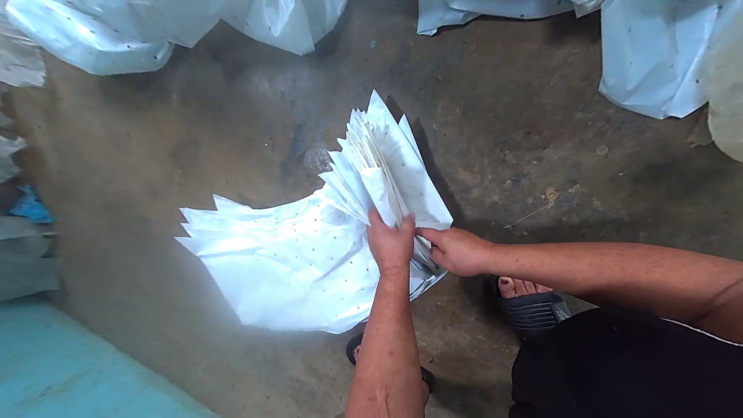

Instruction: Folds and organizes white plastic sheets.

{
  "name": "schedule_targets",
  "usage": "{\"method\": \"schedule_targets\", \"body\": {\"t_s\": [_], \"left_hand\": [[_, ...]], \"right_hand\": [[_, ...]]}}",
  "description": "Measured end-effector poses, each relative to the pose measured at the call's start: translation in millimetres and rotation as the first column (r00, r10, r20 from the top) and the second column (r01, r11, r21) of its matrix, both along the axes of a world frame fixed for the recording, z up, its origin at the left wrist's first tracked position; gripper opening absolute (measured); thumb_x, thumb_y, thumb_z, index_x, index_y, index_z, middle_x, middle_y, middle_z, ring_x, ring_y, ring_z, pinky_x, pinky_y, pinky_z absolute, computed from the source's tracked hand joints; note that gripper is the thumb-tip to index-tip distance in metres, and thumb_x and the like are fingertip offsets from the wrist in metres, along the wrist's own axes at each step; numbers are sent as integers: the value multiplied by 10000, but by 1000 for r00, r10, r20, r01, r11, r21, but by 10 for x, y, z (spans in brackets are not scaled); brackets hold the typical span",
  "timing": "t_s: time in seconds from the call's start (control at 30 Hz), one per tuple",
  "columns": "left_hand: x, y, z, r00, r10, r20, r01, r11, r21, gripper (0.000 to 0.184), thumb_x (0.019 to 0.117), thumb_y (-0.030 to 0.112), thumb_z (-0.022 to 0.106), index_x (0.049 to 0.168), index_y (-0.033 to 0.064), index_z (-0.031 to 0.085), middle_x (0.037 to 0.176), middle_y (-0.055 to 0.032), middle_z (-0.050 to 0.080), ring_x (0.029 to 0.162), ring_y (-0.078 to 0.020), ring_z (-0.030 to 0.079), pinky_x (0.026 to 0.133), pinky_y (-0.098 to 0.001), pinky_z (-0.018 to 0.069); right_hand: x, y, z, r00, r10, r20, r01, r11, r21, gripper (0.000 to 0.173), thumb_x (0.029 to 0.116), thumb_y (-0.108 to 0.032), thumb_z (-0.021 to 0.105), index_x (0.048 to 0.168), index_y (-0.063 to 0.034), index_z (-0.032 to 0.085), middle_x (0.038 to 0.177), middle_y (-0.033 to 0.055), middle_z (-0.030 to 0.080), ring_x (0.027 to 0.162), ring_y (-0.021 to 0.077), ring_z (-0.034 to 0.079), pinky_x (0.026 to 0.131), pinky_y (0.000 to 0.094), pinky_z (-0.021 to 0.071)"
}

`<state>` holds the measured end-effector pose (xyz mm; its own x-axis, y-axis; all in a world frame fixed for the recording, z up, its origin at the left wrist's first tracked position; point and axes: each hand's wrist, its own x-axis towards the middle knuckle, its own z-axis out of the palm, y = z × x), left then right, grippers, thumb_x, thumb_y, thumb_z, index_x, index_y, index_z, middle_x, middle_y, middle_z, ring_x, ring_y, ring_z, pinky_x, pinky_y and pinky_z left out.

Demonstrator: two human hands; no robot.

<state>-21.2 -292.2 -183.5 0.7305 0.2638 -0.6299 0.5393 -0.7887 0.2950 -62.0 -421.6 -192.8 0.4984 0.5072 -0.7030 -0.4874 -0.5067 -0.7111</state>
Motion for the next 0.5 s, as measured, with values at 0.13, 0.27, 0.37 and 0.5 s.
{"method": "schedule_targets", "body": {"t_s": [0.13,0.27,0.37,0.5], "left_hand": [[3,-15,-11,1000,-4,-12,5,999,43,613,963,183,698,1488,28,424,1310,-278,598,1212,-417,598,1004,-609,466],[15,-5,-18,1000,9,-23,-8,999,37,633,964,198,701,1502,37,408,1314,-277,597,1219,-420,595,1003,-611,468],[9,14,-16,1000,17,-13,-16,1000,14,646,966,213,705,1509,39,400,1318,-275,596,1217,-414,597,1009,-609,463],[-20,52,-23,999,26,27,-25,998,-65,634,1014,427,621,1480,35,444,1289,-261,620,1215,-398,598,1017,-610,450]], "right_hand": [[12,-117,-8,948,-278,152,299,944,-137,599,1073,-116,484,1613,-12,245,1047,237,671,936,389,666,874,560,527],[18,-146,-6,923,-362,133,380,910,-163,563,1077,-136,499,1583,5,295,973,217,662,867,361,657,833,534,532],[-47,-108,-13,918,-360,167,376,923,-76,436,1071,-96,493,1487,22,438,827,152,615,733,290,601,732,466,518],[-14,-64,-40,977,-180,116,185,982,-31,495,1058,-29,438,1551,-32,391,922,220,656,837,367,639,817,533,512]]}}
